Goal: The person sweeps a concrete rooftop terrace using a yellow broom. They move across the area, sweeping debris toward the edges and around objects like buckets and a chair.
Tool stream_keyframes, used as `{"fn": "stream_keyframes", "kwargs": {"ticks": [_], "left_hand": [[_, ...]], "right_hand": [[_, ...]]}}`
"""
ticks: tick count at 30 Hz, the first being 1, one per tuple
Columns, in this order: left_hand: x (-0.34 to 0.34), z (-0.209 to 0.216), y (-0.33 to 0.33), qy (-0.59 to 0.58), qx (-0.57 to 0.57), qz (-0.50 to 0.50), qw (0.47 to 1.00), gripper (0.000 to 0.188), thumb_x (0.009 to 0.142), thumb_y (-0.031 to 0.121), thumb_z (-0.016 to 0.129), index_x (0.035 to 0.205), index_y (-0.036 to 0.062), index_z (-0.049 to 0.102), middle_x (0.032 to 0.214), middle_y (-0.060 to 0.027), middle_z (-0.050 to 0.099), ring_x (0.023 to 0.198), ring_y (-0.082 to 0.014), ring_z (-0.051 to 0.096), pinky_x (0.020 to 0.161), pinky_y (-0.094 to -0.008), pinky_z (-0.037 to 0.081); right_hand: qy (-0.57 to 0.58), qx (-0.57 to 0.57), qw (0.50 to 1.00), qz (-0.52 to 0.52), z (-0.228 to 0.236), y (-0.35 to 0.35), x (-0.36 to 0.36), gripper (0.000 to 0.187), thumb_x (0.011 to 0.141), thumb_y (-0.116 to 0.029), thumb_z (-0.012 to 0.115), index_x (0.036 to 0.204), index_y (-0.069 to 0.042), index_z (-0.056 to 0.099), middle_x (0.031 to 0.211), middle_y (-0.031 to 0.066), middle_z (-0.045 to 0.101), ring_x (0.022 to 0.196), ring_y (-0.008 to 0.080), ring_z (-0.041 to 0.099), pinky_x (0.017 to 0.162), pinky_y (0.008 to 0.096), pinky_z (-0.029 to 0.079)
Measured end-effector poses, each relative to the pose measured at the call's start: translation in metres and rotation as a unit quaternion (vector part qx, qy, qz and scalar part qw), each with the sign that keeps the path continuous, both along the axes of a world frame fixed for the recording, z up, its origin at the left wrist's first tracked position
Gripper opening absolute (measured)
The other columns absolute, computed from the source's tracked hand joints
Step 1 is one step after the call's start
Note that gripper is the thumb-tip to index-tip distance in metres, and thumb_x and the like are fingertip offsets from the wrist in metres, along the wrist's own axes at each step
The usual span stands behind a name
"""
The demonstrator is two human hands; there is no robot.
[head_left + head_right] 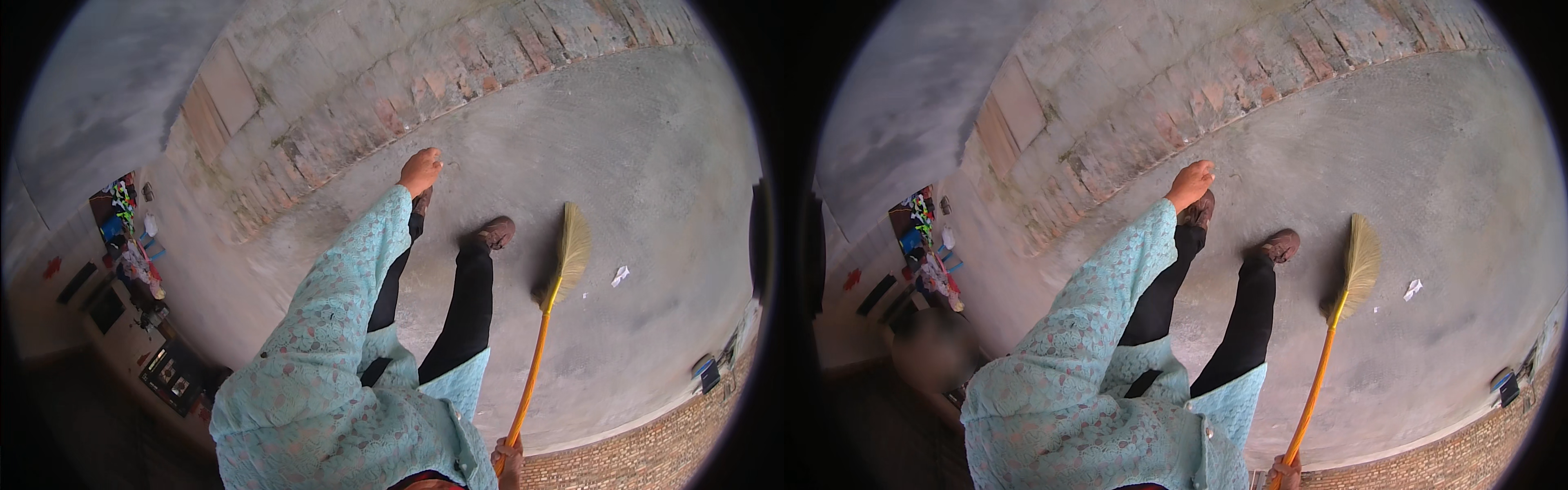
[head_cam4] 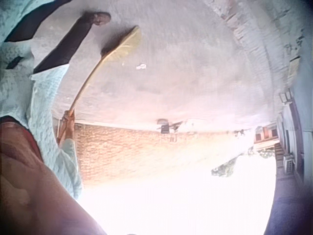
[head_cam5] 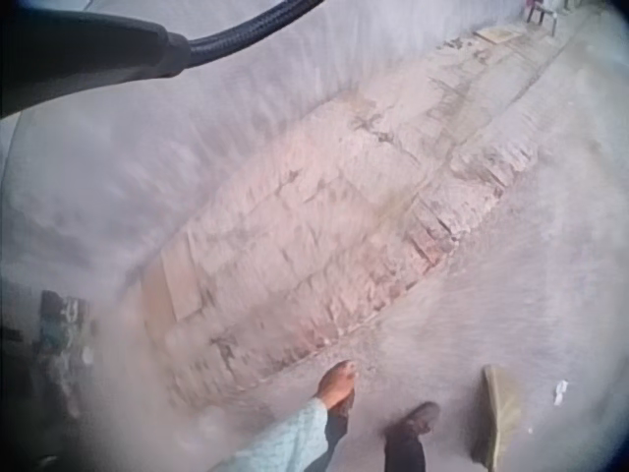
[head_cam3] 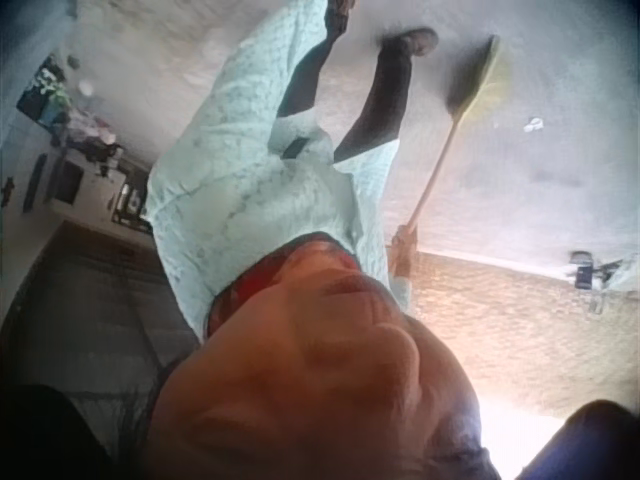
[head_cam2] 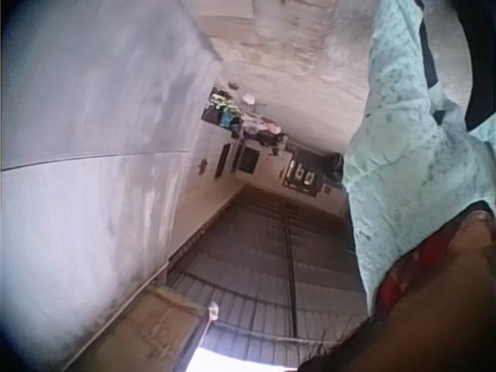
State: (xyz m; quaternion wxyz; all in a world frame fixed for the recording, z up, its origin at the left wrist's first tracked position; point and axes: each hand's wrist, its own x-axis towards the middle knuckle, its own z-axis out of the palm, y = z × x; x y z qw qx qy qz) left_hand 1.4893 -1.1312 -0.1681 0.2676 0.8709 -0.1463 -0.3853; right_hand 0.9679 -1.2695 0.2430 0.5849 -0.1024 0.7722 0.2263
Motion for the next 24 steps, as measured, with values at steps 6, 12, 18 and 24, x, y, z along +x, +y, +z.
{"fn": "stream_keyframes", "kwargs": {"ticks": [6,12,18,24], "left_hand": [[0.012,-0.073,-0.023,-0.062,0.02,-0.04,0.997,0.039,0.075,0.014,0.047,0.111,0.0036,0.038,0.105,-0.0172,0.048,0.095,-0.0312,0.047,0.078,-0.0403,0.039],[0.029,-0.111,-0.049,-0.035,0.074,-0.112,0.99,0.047,0.075,0.008,0.046,0.118,0.006,0.029,0.099,-0.0186,0.049,0.091,-0.0335,0.048,0.074,-0.0419,0.04],[0.038,-0.141,-0.064,-0.039,0.167,-0.153,0.973,0.051,0.075,0.002,0.042,0.122,0.0103,0.025,0.106,-0.0184,0.046,0.095,-0.0323,0.048,0.075,-0.0401,0.041],[0.047,-0.168,-0.069,-0.091,0.148,-0.158,0.972,0.041,0.073,0.001,0.042,0.113,0.0046,0.033,0.101,-0.0204,0.049,0.09,-0.0323,0.051,0.073,-0.0398,0.043]], "right_hand": [[0.056,0.07,0.996,0.01,-0.023,0.005,0.02,0.072,0.057,0.005,0.046,0.125,-0.013,0.026,0.068,0.006,0.046,0.045,0.0129,0.046,0.04,0.0237,0.041],[0.085,0.095,0.992,0.021,-0.061,0.005,0.042,0.072,0.058,0.005,0.046,0.125,-0.012,0.025,0.068,0.0062,0.047,0.046,0.0134,0.046,0.042,0.0239,0.041],[0.096,0.106,0.989,0.027,-0.094,0.004,0.053,0.072,0.058,0.005,0.046,0.125,-0.011,0.025,0.069,0.0065,0.047,0.047,0.0138,0.047,0.043,0.0241,0.042],[0.094,0.106,0.99,0.028,-0.117,0.008,0.055,0.072,0.058,0.005,0.046,0.125,-0.011,0.025,0.069,0.0067,0.048,0.049,0.0142,0.048,0.045,0.0242,0.042]]}}
